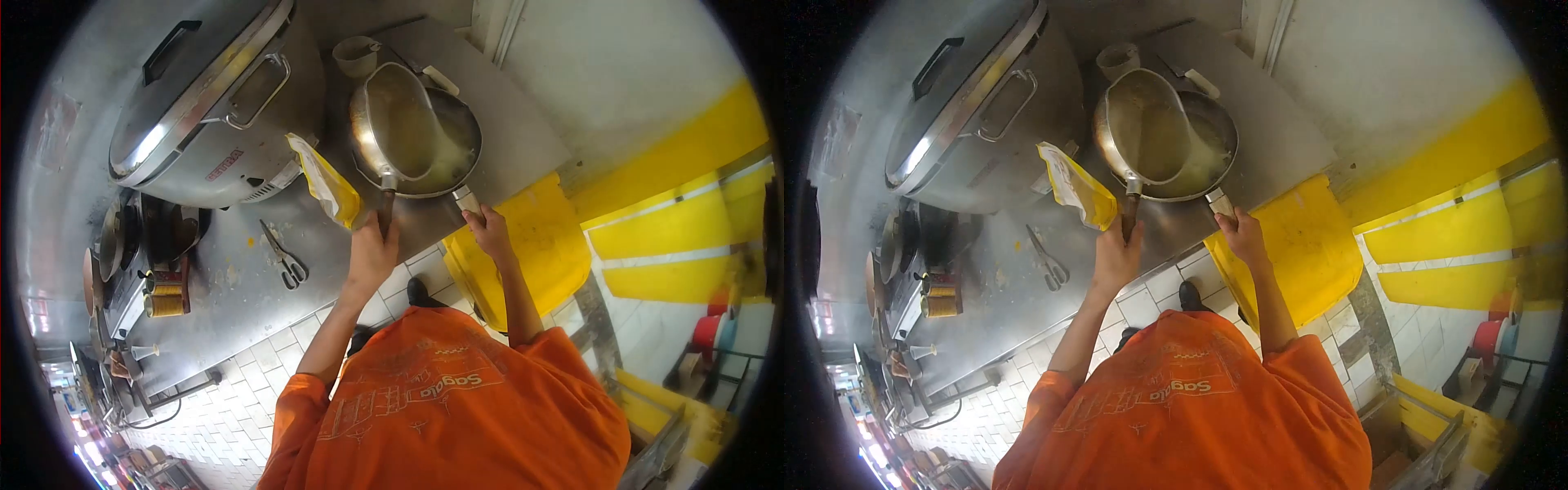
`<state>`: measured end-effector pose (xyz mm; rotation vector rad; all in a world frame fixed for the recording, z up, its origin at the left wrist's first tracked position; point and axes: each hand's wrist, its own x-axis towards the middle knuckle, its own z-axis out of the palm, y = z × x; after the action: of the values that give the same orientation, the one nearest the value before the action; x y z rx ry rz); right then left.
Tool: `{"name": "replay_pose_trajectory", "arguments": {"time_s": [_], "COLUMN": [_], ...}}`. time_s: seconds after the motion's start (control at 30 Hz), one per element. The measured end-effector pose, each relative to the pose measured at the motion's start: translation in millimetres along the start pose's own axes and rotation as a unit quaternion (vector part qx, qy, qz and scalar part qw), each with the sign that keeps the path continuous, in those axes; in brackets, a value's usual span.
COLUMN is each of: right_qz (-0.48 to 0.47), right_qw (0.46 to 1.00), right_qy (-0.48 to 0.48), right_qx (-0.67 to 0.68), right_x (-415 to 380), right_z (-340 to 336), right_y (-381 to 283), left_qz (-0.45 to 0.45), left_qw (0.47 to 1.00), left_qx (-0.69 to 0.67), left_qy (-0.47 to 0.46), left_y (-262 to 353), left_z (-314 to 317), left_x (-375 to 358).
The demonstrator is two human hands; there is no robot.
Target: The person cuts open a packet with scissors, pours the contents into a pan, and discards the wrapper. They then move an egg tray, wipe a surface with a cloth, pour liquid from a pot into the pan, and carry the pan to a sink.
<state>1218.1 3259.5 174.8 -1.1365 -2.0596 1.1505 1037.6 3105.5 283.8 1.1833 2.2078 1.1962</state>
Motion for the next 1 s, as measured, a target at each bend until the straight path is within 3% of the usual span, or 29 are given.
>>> {"name": "replay_pose_trajectory", "arguments": {"time_s": [0.07,0.4,0.57,0.8,0.87,1.0], "right_qz": [-0.003,0.040,0.048,0.068,0.057,0.043], "right_qw": [1.000,0.999,0.999,0.997,0.998,0.998], "right_qy": [0.007,0.004,-0.004,-0.019,-0.011,-0.011], "right_qx": [-0.003,-0.004,0.025,0.028,0.021,0.045], "right_x": [-1,-4,-3,-5,-3,-4], "right_z": [2,2,4,3,7,9], "right_y": [2,-8,-7,-7,2,2], "left_qz": [0.046,0.035,0.105,0.103,0.125,0.121], "left_qw": [0.997,0.970,0.942,0.956,0.972,0.976], "left_qx": [0.049,0.228,0.303,0.259,0.168,0.125], "left_qy": [0.047,0.073,0.104,0.096,0.106,0.133], "left_y": [-13,2,2,7,12,38], "left_z": [3,-18,-20,-6,-5,-7], "left_x": [10,22,22,11,13,24]}}
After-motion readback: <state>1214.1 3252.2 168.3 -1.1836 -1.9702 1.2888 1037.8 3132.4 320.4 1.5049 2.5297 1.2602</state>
